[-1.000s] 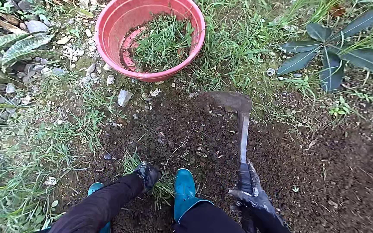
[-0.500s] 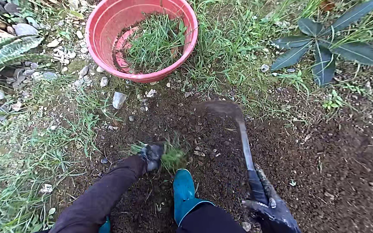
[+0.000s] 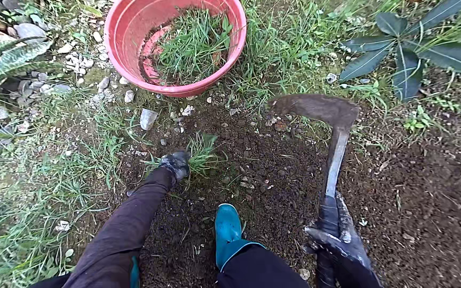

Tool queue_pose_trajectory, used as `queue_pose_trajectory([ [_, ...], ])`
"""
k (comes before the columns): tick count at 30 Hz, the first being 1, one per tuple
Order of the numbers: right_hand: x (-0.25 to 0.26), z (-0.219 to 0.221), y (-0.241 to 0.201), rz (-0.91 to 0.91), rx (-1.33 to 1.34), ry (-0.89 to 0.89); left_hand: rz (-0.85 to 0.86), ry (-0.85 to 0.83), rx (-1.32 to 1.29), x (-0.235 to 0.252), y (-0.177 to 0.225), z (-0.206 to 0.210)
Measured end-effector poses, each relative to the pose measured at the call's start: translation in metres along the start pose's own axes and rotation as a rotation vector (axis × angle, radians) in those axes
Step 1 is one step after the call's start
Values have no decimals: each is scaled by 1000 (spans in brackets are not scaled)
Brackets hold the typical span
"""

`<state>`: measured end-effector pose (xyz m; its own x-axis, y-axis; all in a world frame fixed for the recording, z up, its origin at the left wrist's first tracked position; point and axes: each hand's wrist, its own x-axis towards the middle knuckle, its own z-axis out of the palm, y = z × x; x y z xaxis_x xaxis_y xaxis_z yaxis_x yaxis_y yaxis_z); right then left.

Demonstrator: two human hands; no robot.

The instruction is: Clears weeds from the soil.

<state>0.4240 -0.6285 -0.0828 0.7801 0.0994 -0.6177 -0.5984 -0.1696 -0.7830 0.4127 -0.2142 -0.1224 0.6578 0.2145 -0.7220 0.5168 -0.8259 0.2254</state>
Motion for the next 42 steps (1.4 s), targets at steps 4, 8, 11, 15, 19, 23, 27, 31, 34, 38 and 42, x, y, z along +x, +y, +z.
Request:
queue_pose_trajectory([
  [4, 10, 4, 37, 169, -289, -178, 48, -9, 83, -6, -23, -4],
  [8, -15, -23, 30, 253, -492, -275, 24, -56, 96, 9, -26, 5],
  [11, -22, -32, 8, 183, -405, -203, 38, -72, 66, 16, -17, 33],
  [15, -2, -6, 10, 128, -120, -78, 348, -126, 107, -9, 3, 61],
  [19, 21, 2, 53, 285, -348, -261, 589, -254, 232, -23, 44, 74],
  [23, 13, 3, 46, 307, -339, -264, 198, -128, 183, 5, 76, 44],
  [27, 9, 5, 14, 213, -257, -195, -13, -182, 143, 42, 69, 19],
  [31, 15, 19, -7, 82, -43, -209, 125, -159, 179, 17, 57, 47],
  [34, 21, 26, 10, 137, -258, -297, 351, -270, 255, -20, 46, 72],
  [38, 12, 2, 51, 182, -606, -484, 604, -185, 319, -37, 30, 81],
  [42, -4, 4, 47, 249, -487, -486, 693, 60, 303, -4, 42, 80],
])
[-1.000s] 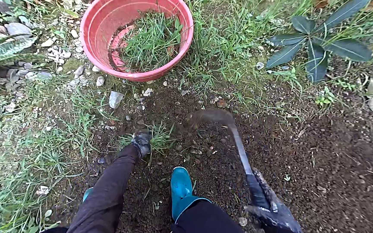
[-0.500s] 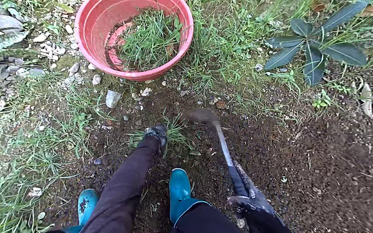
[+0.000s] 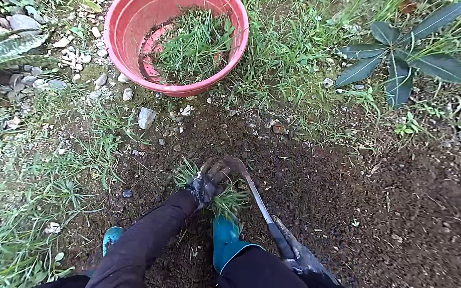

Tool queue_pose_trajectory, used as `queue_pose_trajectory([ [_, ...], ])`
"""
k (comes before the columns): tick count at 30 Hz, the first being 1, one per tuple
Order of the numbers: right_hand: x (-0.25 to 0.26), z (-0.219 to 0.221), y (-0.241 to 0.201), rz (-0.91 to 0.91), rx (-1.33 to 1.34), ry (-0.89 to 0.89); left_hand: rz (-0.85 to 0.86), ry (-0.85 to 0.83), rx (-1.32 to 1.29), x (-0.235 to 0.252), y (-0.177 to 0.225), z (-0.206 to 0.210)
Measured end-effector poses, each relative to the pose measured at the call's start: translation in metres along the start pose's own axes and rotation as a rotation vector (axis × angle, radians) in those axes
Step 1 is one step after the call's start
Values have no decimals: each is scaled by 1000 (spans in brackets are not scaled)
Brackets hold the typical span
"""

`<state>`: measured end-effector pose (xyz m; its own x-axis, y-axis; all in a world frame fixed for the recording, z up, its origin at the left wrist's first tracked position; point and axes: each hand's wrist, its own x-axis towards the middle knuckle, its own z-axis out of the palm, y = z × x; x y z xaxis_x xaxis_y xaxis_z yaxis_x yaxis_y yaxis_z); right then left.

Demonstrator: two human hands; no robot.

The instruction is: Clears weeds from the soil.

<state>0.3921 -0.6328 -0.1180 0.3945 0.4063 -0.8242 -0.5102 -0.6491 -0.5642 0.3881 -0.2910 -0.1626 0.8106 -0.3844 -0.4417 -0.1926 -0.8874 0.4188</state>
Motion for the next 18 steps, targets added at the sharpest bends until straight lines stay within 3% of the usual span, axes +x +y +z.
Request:
queue_pose_trajectory([
  [5, -19, 4, -27, -5, 33, 110, -93, -153, -28, 21, -8, 6],
  [10, -34, -14, -46, -317, 356, 339, -115, -338, 11, -10, 6, -1],
  [12, -29, -18, -48, -361, 381, 373, -93, -464, 9, -32, 11, -4],
  [15, -19, -10, -26, -188, 63, 252, -108, -640, -41, -66, 15, 17],
  [18, -22, -2, 4, -17, -272, 74, -196, -702, -134, -86, 26, 41],
])
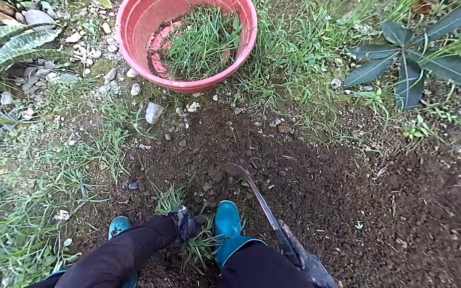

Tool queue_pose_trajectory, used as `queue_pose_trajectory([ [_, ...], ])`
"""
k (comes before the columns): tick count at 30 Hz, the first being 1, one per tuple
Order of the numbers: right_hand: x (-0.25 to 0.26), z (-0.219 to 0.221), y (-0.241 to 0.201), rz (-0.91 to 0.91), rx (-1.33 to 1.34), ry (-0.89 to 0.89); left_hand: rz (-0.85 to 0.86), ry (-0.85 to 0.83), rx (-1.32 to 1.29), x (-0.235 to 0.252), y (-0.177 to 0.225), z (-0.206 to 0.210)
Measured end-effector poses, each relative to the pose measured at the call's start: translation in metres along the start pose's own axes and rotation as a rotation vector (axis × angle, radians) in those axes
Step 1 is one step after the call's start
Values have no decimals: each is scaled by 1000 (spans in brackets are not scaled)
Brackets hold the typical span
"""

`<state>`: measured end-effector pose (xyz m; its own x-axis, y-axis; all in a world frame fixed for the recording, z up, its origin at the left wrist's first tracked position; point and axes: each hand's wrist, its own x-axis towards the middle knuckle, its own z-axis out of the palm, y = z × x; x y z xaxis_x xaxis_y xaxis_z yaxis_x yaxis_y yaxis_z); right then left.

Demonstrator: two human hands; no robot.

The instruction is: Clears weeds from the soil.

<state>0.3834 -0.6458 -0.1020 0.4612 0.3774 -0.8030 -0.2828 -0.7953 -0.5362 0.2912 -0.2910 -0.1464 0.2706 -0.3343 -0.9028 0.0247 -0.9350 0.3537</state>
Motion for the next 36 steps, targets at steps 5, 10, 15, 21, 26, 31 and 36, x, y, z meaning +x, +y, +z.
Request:
queue_pose_trajectory([
  [5, -18, -17, -29, -83, 347, 186, -294, 21, -303, 11, 2, 34],
  [10, 7, -5, -40, -66, 390, 250, -100, 70, -59, 10, -9, 34],
  [15, -43, -6, -48, 340, 53, 8, -170, 432, -323, -7, -28, -2],
  [21, -37, -13, -47, -146, 354, 300, -379, 394, -380, 1, -22, -35],
  [26, -11, 4, -33, 44, 118, 150, -142, 250, -122, -5, -19, -24],
  [31, -25, -5, -18, 60, 186, 121, 86, 366, -45, -1, 12, -28],
  [36, -24, -18, -41, -30, 420, 317, -359, 289, -320, 16, 37, -80],
])
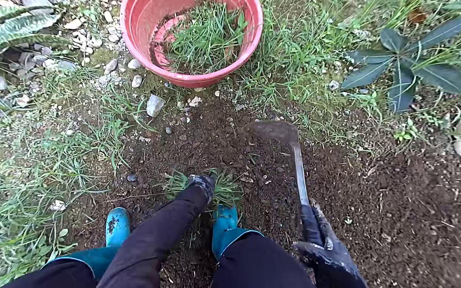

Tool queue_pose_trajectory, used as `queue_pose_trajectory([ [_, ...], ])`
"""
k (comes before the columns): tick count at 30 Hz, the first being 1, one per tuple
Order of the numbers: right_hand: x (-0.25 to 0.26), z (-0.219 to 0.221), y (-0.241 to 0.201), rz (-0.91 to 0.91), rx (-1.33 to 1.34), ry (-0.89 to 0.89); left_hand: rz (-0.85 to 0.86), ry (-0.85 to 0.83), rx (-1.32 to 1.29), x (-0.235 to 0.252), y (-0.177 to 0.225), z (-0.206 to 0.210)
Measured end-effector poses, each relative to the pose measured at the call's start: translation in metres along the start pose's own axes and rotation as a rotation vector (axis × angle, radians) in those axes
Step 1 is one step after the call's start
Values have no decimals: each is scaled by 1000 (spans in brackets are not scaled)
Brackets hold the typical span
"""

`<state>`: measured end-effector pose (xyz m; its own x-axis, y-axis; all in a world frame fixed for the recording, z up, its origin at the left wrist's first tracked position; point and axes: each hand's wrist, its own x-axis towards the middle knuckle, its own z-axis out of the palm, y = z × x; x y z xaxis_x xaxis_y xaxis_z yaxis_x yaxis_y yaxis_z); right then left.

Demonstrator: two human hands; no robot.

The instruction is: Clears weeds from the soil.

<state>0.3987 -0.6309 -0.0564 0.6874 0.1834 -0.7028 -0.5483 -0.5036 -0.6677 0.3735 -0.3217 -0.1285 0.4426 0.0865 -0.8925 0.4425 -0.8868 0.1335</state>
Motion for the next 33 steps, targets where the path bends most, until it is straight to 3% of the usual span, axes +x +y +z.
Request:
queue_pose_trajectory([
  [3, -2, -8, -11, -101, 125, 60, -44, 5, 31, 6, -17, -10],
  [6, 0, -1, 4, -189, 151, 40, -21, 42, 63, -10, -51, -9],
  [8, 2, 10, 18, -89, -24, -7, -41, 122, -79, -21, -74, -18],
  [10, 4, 16, 24, 126, -359, -108, -16, 293, -317, -25, -96, -37],
  [12, 12, 8, 50, 158, -407, -181, 62, 444, -441, -23, -111, -55],
  [13, 10, 4, 54, 134, -338, -186, 86, 454, -384, -26, -115, -62],
  [16, 6, 1, 25, 46, -75, -100, 94, 332, -225, -27, -118, -61],
  [20, 47, 4, 5, -34, 271, 104, 161, 150, 29, -15, -72, -32],
  [23, 61, 2, 17, 113, 153, 47, 45, 109, 30, -5, -48, -20],
  [27, 22, -11, 29, 255, -64, -122, 28, 122, 51, 7, -62, -5],
  [33, 3, -4, -2, -81, -9, -182, 247, 23, 195, -4, -59, 32],
])
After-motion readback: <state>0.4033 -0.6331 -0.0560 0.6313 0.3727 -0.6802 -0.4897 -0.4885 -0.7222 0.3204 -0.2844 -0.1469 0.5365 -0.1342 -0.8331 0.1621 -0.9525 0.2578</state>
